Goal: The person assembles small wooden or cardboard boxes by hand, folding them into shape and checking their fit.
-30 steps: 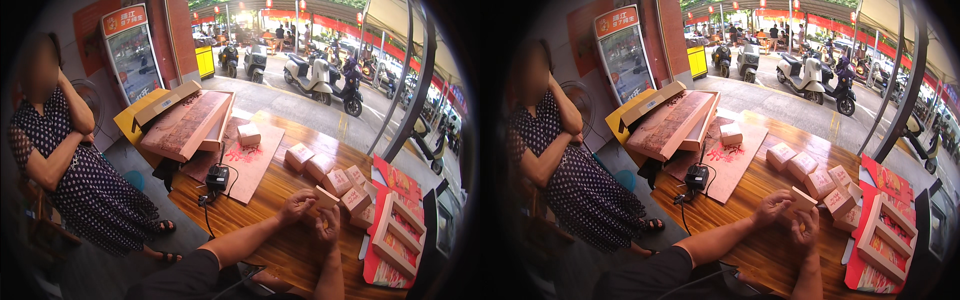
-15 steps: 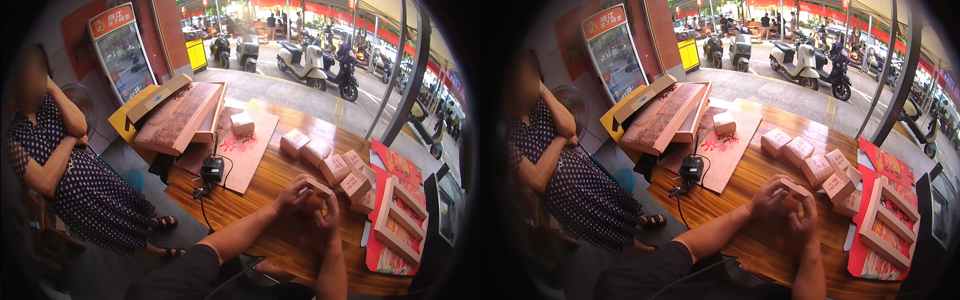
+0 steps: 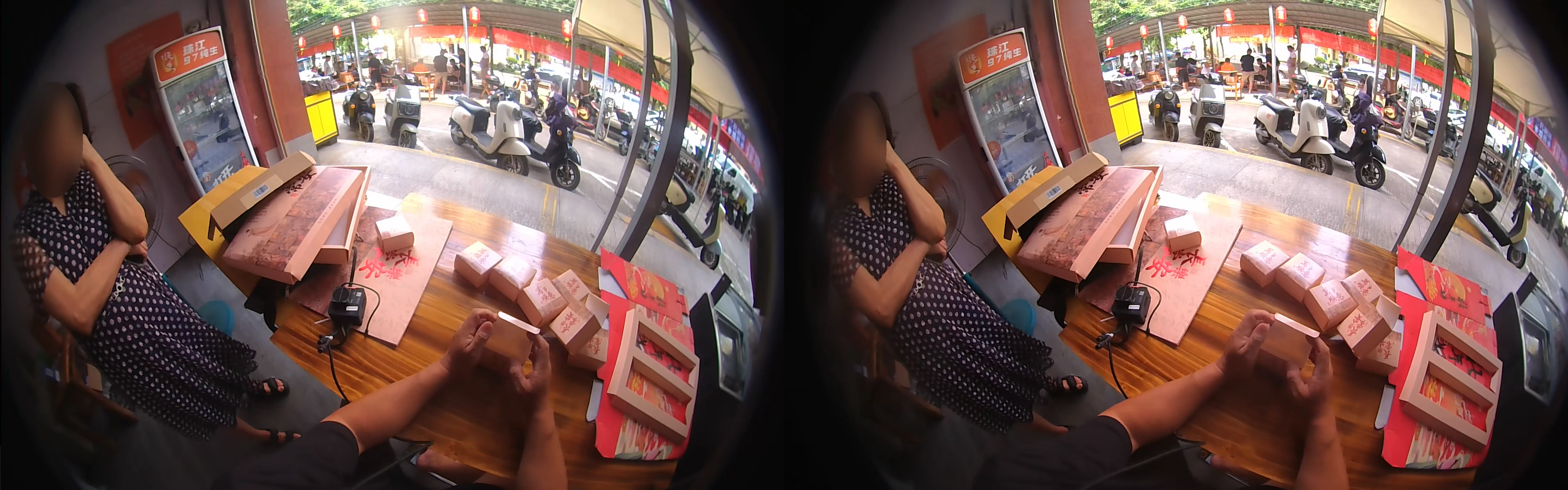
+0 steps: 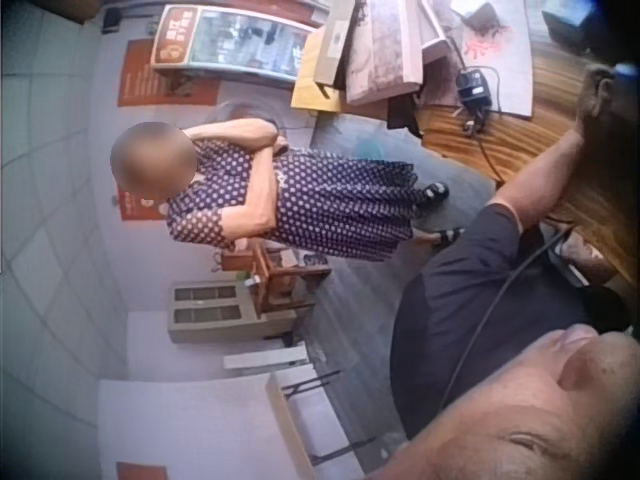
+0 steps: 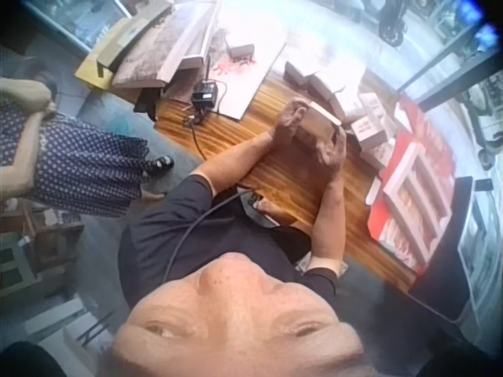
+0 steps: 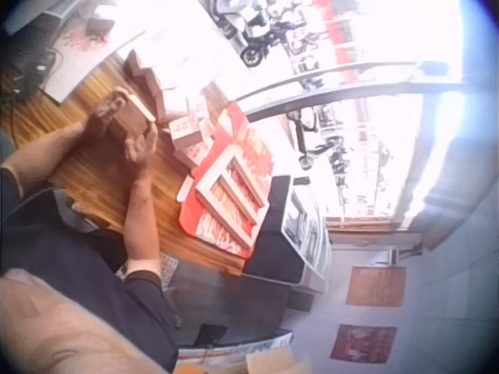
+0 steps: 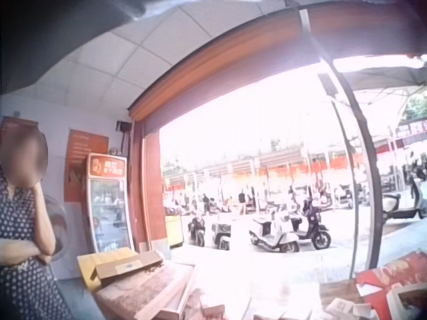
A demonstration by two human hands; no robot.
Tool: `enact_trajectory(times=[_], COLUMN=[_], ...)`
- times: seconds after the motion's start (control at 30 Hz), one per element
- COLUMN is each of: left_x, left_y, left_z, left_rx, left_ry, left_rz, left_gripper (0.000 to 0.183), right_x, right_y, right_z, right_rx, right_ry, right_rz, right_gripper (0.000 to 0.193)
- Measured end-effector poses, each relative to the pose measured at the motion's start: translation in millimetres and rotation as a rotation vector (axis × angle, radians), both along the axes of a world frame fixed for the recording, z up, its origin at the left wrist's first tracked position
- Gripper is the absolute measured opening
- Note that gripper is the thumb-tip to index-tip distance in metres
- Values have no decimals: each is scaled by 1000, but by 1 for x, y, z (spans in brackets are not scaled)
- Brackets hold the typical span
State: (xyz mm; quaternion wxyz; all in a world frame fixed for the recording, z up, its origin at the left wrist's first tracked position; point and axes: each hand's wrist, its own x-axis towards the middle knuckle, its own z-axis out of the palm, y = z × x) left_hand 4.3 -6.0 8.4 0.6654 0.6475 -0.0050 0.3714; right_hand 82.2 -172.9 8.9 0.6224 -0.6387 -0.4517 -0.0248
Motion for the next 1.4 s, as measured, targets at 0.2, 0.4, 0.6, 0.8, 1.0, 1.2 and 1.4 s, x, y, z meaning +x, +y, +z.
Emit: enact_trajectory(times=[0.2,0.4,0.6,0.8,1.0,1.2,1.4], left_x=[12,-3,9,4,5,-3,11], left_y=[-4,0,-1,0,3,-3,8], left_z=[-4,1,-4,5,4,11,-9], left_rx=[28,77,171,189,285,-48,-191], left_ry=[-30,-24,-2,-58,-17,49,79], left_rz=[-48,-102,-129,-110,-110,-218,-394], left_gripper=[22,28,25,17,16,40,104], right_x=[10,-3,-2,-8,-13,-6,3], right_y=[-9,5,-6,-1,1,-1,-1], right_z=[6,13,18,28,36,19,6], right_rx=[17,41,6,-73,-28,55,62], right_ry=[-127,-74,-50,-53,-49,18,230], right_rz=[-44,2,-51,-48,-151,-166,-107], right_gripper=[50,40,32,27,19,43,58])
